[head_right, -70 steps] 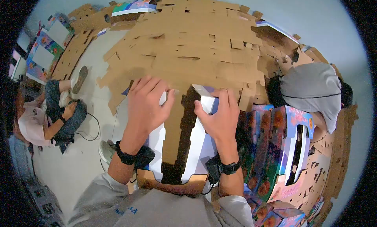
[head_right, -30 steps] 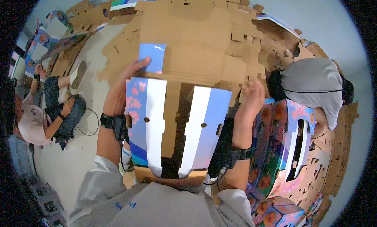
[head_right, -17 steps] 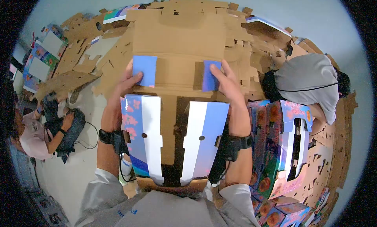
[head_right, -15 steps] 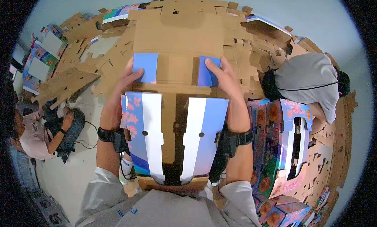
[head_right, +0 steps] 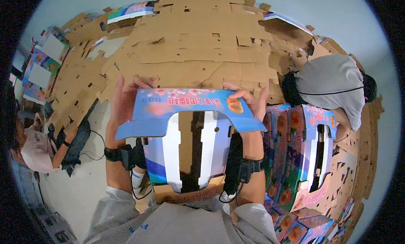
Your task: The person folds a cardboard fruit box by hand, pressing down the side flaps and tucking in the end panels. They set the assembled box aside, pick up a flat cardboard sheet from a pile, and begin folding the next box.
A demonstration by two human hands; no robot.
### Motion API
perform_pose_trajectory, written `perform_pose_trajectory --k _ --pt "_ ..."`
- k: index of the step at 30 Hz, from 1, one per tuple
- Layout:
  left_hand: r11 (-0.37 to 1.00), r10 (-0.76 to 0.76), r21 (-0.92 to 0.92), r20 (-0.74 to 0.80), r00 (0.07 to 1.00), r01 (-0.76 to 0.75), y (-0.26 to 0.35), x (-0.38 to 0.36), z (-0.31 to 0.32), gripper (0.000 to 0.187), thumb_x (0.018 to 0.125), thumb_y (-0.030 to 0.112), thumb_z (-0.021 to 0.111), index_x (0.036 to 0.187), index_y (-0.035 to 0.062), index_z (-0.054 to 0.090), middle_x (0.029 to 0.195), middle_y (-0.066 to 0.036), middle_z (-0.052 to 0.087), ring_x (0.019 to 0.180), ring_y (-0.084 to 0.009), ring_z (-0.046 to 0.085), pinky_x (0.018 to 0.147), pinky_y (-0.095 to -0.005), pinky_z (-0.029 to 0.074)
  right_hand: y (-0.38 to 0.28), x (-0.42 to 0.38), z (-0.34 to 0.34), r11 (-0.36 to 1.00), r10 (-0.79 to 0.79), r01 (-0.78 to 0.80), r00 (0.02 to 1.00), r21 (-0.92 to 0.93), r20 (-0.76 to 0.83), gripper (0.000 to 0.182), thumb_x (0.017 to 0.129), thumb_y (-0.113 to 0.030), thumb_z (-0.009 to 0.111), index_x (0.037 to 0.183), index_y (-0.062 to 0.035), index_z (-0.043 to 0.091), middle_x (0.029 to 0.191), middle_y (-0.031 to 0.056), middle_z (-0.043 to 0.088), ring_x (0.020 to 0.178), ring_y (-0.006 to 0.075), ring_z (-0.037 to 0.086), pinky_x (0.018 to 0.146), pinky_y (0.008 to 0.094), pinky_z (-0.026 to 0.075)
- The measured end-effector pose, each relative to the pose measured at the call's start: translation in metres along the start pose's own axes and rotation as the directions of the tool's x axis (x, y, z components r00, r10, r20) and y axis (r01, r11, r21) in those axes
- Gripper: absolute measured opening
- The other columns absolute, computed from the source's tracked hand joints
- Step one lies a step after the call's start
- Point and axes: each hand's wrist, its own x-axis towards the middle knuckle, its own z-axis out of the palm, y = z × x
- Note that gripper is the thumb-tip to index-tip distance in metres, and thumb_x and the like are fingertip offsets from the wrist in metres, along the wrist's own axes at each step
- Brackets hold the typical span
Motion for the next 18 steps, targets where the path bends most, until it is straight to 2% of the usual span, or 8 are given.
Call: perform_pose_trajectory --k 3,6,9,12,15,17,18 --pt "0.961 0.041 0.277 -0.085 0.995 -0.016 0.006 -0.003 0.013 0.052 0.105 0.048 0.043 0.108 0.0048 0.072 0.139 -0.016 0.062 0.14 -0.0293 0.048 0.121 -0.0448 0.029 0.001 -0.009 -0.005 0.962 -0.068 0.035 0.991 -0.27 -0.116 0.05 0.105 -0.043 0.056 0.103 0.0046 0.072 0.143 0.0254 0.059 0.121 0.0316 0.064 0.107 0.0419 0.051" --pt "0.957 -0.229 0.187 0.009 0.973 0.223 0.02 -0.005 0.032 0.049 0.103 0.045 0.054 0.118 0.0009 0.071 0.154 -0.021 0.052 0.15 -0.0321 0.039 0.123 -0.0455 0.029 -0.006 -0.011 -0.015 0.916 0.0 -0.041 0.995 -0.4 -0.102 0.034 0.101 -0.029 0.067 0.111 0.003 0.072 0.145 0.0231 0.058 0.125 0.0299 0.063 0.107 0.038 0.05" --pt "0.937 -0.211 0.311 0.132 0.968 0.162 0.002 -0.004 0.025 0.042 0.097 0.034 0.061 0.123 0.0013 0.07 0.162 -0.019 0.043 0.152 -0.0292 0.036 0.122 -0.0398 0.029 -0.018 -0.013 -0.024 0.867 0.153 -0.242 0.961 -0.435 -0.229 0.028 0.098 -0.015 0.072 0.12 0.0026 0.071 0.149 0.0196 0.057 0.127 0.0244 0.061 0.107 0.034 0.048" --pt "0.83 -0.19 0.547 0.085 0.978 0.114 -0.034 -0.007 0.005 0.037 0.101 0.026 0.052 0.132 0.01 0.065 0.164 -0.012 0.041 0.149 -0.0233 0.039 0.112 -0.0363 0.043 -0.024 -0.013 -0.029 0.708 0.206 -0.331 0.942 -0.624 -0.266 0.034 0.096 -0.011 0.074 0.127 0.0033 0.069 0.148 0.0153 0.058 0.125 0.0186 0.061 0.106 0.0307 0.047" --pt "0.892 -0.372 0.258 -0.046 0.927 0.37 -0.07 -0.009 0.01 0.046 0.1 0.028 0.053 0.139 0.0066 0.06 0.166 -0.013 0.038 0.15 -0.0242 0.037 0.121 -0.0347 0.029 -0.006 -0.011 -0.059 0.666 0.173 -0.356 0.928 -0.655 -0.329 0.04 0.1 -0.018 0.072 0.132 0.0048 0.066 0.139 0.0119 0.064 0.123 0.0145 0.06 0.104 0.0302 0.047" --pt "0.828 -0.459 0.325 -0.077 0.885 0.457 -0.086 -0.003 0.013 0.049 0.107 0.027 0.04 0.151 0.0093 0.048 0.165 -0.013 0.037 0.153 -0.0231 0.033 0.123 -0.0351 0.026 0.001 -0.01 -0.087 0.651 0.221 -0.405 0.91 -0.642 -0.351 0.039 0.102 -0.02 0.068 0.131 0.0061 0.067 0.129 0.0108 0.069 0.117 0.0156 0.063 0.101 0.0307 0.049" --pt "0.818 -0.454 0.343 -0.107 0.885 0.461 -0.094 -0.004 0.015 0.049 0.108 0.028 0.037 0.152 0.0093 0.047 0.164 -0.013 0.037 0.153 -0.0227 0.032 0.124 -0.0351 0.025 0.004 -0.011 -0.101 0.643 0.245 -0.429 0.9 -0.634 -0.36 0.039 0.104 -0.021 0.066 0.13 0.0068 0.067 0.124 0.0103 0.072 0.114 0.0161 0.065 0.099 0.0309 0.051"
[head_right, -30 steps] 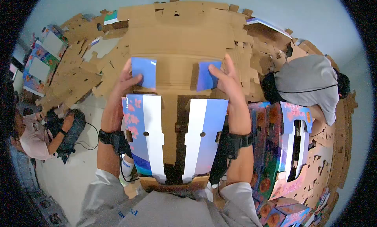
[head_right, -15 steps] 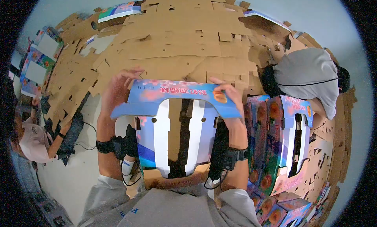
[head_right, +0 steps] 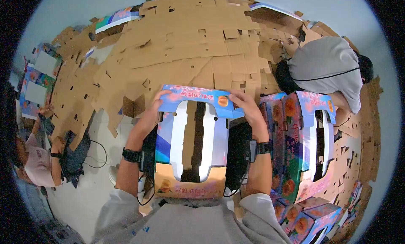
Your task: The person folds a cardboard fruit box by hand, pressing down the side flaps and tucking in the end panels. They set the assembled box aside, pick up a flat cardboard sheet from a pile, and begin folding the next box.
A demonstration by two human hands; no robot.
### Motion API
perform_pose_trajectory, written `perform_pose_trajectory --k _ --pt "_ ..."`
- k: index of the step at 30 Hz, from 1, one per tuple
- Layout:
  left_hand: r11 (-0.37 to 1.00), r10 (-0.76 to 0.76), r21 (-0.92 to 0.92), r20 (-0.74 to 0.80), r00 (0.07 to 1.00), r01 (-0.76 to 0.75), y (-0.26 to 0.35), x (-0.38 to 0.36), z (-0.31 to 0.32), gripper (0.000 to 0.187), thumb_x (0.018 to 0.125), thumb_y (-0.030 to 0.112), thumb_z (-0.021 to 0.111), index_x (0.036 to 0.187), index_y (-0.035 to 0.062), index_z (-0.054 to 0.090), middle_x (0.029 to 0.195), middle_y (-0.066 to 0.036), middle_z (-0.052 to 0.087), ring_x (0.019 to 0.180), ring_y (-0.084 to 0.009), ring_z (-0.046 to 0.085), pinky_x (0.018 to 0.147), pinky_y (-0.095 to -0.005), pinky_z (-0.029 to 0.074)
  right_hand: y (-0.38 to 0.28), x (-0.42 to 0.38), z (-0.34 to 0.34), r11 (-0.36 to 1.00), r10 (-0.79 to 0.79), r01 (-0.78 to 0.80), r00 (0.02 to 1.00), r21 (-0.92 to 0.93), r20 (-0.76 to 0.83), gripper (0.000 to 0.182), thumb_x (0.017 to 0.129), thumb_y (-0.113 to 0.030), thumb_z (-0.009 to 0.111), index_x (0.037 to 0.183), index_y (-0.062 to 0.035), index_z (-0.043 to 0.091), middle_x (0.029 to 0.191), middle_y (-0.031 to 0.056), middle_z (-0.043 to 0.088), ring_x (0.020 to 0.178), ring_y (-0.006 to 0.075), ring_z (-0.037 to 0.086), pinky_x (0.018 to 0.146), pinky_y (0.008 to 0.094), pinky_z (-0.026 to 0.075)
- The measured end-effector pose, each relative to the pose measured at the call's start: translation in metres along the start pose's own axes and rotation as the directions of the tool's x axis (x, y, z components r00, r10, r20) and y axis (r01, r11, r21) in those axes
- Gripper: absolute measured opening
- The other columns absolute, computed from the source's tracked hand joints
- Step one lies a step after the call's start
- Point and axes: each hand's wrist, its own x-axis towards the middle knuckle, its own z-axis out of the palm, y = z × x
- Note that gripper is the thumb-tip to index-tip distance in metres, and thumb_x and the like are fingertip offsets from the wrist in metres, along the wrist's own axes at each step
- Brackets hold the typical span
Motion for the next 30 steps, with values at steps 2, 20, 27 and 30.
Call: perform_pose_trajectory --k 2,20,27,30 --pt "0.995 0.047 0.088 -0.074 0.996 -0.041 -0.008 0.002 0.003 0.047 0.11 0.029 0.033 0.151 0.0087 0.046 0.156 -0.013 0.042 0.147 -0.0217 0.037 0.122 -0.0352 0.027 0.028 0.003 -0.009 0.993 -0.111 0.104 0.987 -0.06 -0.115 0.038 0.106 -0.023 0.061 0.126 0.0081 0.069 0.113 0.0105 0.075 0.104 0.0169 0.068 0.093 0.033 0.053" --pt "0.939 -0.053 0.305 -0.331 0.942 0.161 -0.053 -0.007 0.026 0.068 0.115 0.048 0.025 0.156 -0.0042 0.037 0.153 -0.021 0.049 0.146 -0.0299 0.042 0.123 -0.0372 0.028 -0.009 -0.048 0.051 0.88 -0.125 -0.096 0.898 -0.465 -0.422 0.036 0.105 -0.032 0.061 0.12 0.0006 0.065 0.089 0.0259 0.072 0.079 0.0354 0.074 0.071 0.0424 0.056" --pt "0.97 0.01 0.23 -0.344 0.939 0.074 -0.04 -0.01 0.04 0.061 0.115 0.042 0.023 0.155 -0.0003 0.041 0.148 -0.02 0.053 0.139 -0.0297 0.049 0.119 -0.0379 0.033 -0.007 -0.05 0.061 0.784 -0.151 -0.113 0.919 -0.61 -0.364 0.03 0.11 -0.024 0.051 0.119 0.0039 0.055 0.086 0.0291 0.07 0.077 0.0421 0.073 0.058 0.0442 0.055" --pt "0.972 -0.051 0.2 -0.34 0.939 0.125 -0.034 -0.013 0.042 0.057 0.116 0.041 0.023 0.152 0.0016 0.043 0.145 -0.019 0.054 0.137 -0.0291 0.05 0.117 -0.0376 0.034 -0.017 -0.056 0.065 0.818 -0.068 -0.162 0.926 -0.551 -0.372 0.026 0.111 -0.021 0.048 0.117 0.0044 0.052 0.084 0.0293 0.069 0.07 0.0401 0.073 0.055 0.0458 0.056"
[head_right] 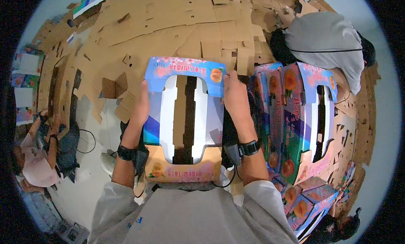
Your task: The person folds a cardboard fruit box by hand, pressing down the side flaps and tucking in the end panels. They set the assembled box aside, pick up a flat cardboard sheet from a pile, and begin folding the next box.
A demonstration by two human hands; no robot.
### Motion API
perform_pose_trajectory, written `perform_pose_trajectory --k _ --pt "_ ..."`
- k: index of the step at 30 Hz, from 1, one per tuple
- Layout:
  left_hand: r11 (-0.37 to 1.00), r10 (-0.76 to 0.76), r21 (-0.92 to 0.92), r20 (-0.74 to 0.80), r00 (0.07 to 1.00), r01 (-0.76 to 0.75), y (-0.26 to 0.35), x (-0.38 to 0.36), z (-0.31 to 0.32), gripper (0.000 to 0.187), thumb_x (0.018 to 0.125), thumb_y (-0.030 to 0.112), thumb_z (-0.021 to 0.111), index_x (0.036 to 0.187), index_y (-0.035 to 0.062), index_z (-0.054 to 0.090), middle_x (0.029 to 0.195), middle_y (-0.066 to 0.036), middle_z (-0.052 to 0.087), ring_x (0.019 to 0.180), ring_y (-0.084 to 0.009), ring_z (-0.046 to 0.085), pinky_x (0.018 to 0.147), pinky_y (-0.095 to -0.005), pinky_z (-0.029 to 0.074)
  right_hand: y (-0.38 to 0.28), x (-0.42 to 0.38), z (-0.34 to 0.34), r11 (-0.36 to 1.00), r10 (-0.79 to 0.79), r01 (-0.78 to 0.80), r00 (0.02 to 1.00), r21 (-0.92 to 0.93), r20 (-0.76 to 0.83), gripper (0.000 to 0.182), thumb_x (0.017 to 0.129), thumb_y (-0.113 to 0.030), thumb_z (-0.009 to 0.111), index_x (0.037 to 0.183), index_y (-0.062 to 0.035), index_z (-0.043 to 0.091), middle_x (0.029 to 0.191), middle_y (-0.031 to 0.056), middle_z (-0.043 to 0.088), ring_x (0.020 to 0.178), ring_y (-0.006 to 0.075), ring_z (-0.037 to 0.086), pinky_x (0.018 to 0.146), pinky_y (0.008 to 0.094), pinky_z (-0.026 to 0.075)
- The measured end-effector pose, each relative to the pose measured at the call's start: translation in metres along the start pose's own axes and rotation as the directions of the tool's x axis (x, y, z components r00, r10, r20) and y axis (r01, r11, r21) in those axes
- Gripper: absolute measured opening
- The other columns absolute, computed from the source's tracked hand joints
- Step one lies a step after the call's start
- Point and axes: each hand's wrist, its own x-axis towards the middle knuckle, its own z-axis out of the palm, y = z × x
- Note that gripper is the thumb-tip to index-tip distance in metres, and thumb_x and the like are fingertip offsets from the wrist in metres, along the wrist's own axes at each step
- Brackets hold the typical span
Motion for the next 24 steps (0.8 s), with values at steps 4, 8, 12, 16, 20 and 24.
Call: perform_pose_trajectory --k 4,8,12,16,20,24 --pt "0.998 0.065 0.027 -0.022 0.998 -0.065 -0.007 0.005 0.001 0.056 0.116 0.04 0.023 0.15 0.0023 0.044 0.138 -0.019 0.056 0.133 -0.0294 0.051 0.116 -0.0376 0.035 -0.005 0.001 0.002 0.998 0.025 -0.026 1.0 -0.052 -0.013 0.022 0.111 -0.018 0.045 0.116 0.0035 0.049 0.083 0.0287 0.069 0.063 0.0369 0.072 0.055 0.0469 0.058" --pt "0.99 0.144 0.009 -0.019 0.989 -0.144 -0.014 0.009 0.004 0.054 0.115 0.039 0.023 0.149 0.003 0.045 0.136 -0.019 0.055 0.132 -0.0306 0.052 0.116 -0.038 0.035 0.01 0.004 0.013 0.995 0.071 -0.07 0.997 -0.074 0.004 0.021 0.112 -0.018 0.043 0.115 0.0015 0.048 0.084 0.0287 0.069 0.066 0.0393 0.072 0.055 0.0471 0.057" --pt "0.97 0.23 0.089 -0.048 0.972 -0.225 -0.01 0.009 0.007 0.052 0.115 0.036 0.026 0.148 0.0026 0.046 0.139 -0.019 0.054 0.132 -0.0347 0.052 0.116 -0.0396 0.036 0.027 0.008 0.026 0.994 0.088 -0.089 0.996 -0.068 -0.018 0.023 0.112 -0.022 0.043 0.118 -0.0017 0.051 0.091 0.0293 0.069 0.074 0.0426 0.073 0.06 0.0496 0.058" --pt "0.928 0.324 0.213 -0.064 0.944 -0.305 -0.006 0.01 0.008 0.049 0.114 0.033 0.029 0.147 0.002 0.046 0.141 -0.021 0.054 0.132 -0.0389 0.051 0.115 -0.0416 0.037 0.047 0.004 0.048 0.965 -0.08 0.046 0.989 -0.257 -0.125 0.034 0.113 -0.032 0.037 0.118 -0.0002 0.05 0.104 0.0373 0.067 0.097 0.057 0.064 0.08 0.0608 0.053" --pt "0.931 0.321 0.184 -0.004 0.947 -0.315 0.003 0.007 -0.001 0.049 0.114 0.032 0.03 0.149 0.0023 0.046 0.143 -0.022 0.053 0.138 -0.039 0.049 0.117 -0.0414 0.036 0.06 -0.007 0.064 0.995 0.056 -0.04 0.983 0.091 -0.176 0.059 0.114 -0.044 0.026 0.132 0.0026 0.056 0.122 0.0373 0.064 0.119 0.0563 0.057 0.097 0.0562 0.048" --pt "0.967 0.251 -0.044 -0.017 0.968 -0.251 -0.027 0.017 0.002 0.05 0.113 0.028 0.032 0.154 0.0014 0.042 0.151 -0.02 0.051 0.143 -0.0339 0.046 0.12 -0.0393 0.032 0.051 -0.007 0.052 0.993 0.059 -0.046 0.99 0.105 -0.129 0.058 0.114 -0.045 0.027 0.133 0.0016 0.058 0.126 0.0341 0.064 0.122 0.053 0.057 0.098 0.0526 0.049"
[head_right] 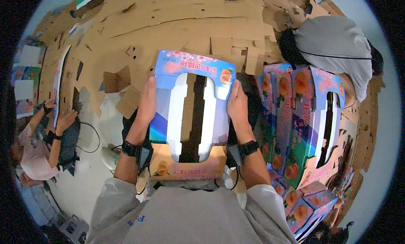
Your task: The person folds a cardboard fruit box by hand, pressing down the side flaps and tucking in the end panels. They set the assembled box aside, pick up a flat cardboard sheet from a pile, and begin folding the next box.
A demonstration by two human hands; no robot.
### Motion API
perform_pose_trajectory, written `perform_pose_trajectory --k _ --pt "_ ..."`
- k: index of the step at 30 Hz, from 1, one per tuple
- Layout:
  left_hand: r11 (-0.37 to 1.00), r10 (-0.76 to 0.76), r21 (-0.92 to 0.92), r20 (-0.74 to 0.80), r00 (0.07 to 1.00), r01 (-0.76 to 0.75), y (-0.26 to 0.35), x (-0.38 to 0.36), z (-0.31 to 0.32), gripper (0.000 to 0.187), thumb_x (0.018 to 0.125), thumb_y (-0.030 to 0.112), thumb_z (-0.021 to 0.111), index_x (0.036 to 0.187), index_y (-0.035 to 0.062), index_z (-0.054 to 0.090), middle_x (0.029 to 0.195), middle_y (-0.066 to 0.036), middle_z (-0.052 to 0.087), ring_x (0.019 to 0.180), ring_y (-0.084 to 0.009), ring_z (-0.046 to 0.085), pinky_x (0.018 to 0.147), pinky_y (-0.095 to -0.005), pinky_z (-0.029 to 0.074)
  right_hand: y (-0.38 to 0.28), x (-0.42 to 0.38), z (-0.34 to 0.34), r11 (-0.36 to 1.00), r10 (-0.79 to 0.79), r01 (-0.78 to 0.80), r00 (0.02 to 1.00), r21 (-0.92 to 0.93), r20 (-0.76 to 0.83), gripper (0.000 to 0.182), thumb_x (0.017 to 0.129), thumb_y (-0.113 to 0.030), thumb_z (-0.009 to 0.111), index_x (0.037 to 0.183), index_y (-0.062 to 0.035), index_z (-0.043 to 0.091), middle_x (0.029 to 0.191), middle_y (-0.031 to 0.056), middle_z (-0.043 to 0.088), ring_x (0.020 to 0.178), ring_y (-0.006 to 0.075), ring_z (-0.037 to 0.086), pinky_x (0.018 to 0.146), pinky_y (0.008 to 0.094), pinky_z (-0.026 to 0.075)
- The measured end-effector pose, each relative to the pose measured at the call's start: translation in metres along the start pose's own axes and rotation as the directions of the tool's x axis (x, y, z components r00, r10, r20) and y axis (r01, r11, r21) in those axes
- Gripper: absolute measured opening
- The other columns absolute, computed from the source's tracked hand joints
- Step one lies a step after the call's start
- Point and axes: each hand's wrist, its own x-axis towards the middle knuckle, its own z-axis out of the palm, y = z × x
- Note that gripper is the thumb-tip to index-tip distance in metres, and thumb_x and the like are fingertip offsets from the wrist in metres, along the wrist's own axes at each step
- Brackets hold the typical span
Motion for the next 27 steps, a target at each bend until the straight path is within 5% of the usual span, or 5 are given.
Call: perform_pose_trajectory --k 4,10,19,25,27 --pt "0.962 -0.076 -0.263 0.007 0.997 0.076 0.004 -0.016 -0.003 0.053 0.113 0.026 0.033 0.161 0.0022 0.036 0.16 -0.014 0.045 0.148 -0.0263 0.042 0.123 -0.0366 0.029 0.001 0.001 -0.002 0.995 0.022 -0.021 1.0 0.101 -0.014 0.06 0.114 -0.045 0.03 0.135 0.0039 0.058 0.13 0.0335 0.063 0.126 0.0497 0.057 0.102 0.0482 0.048" --pt "0.968 -0.163 -0.167 0.145 0.976 0.186 0.013 -0.026 -0.017 0.058 0.111 0.021 0.047 0.164 0.0052 0.031 0.167 -0.011 0.036 0.154 -0.0238 0.032 0.125 -0.0357 0.024 0.012 0.009 -0.004 0.985 0.087 -0.099 0.993 0.142 0.083 0.064 0.114 -0.046 0.032 0.142 0.0065 0.056 0.137 0.0311 0.063 0.132 0.0442 0.058 0.109 0.0429 0.046" --pt "0.937 -0.193 -0.284 0.069 0.979 0.205 0.025 -0.017 -0.011 0.06 0.11 0.021 0.053 0.164 0.0053 0.032 0.158 -0.012 0.046 0.143 -0.021 0.045 0.121 -0.0367 0.032 0.009 0.003 0.003 0.969 0.114 -0.121 0.992 0.214 0.049 0.066 0.114 -0.047 0.031 0.142 0.0073 0.056 0.137 0.0317 0.062 0.133 0.0425 0.059 0.109 0.0419 0.045" --pt "0.992 -0.047 -0.112 0.1 0.994 0.058 0.007 -0.006 -0.017 0.055 0.11 0.025 0.053 0.158 0.0027 0.04 0.146 -0.009 0.056 0.133 -0.0194 0.054 0.112 -0.0349 0.042 0.008 0.004 0.011 0.985 0.081 -0.069 0.994 0.16 -0.068 0.065 0.113 -0.047 0.03 0.141 0.0045 0.058 0.134 0.0328 0.064 0.129 0.0455 0.06 0.106 0.0449 0.047" --pt "0.972 -0.236 0.015 0.095 0.967 0.236 0.027 -0.008 -0.021 0.056 0.108 0.024 0.057 0.158 0.0035 0.041 0.142 -0.011 0.059 0.13 -0.0194 0.055 0.109 -0.0354 0.044 -0.002 0.001 0.009 0.988 0.062 -0.051 0.995 0.147 -0.072 0.064 0.113 -0.047 0.03 0.141 0.0036 0.058 0.133 0.0332 0.064 0.129 0.0463 0.06 0.106 0.0453 0.047"
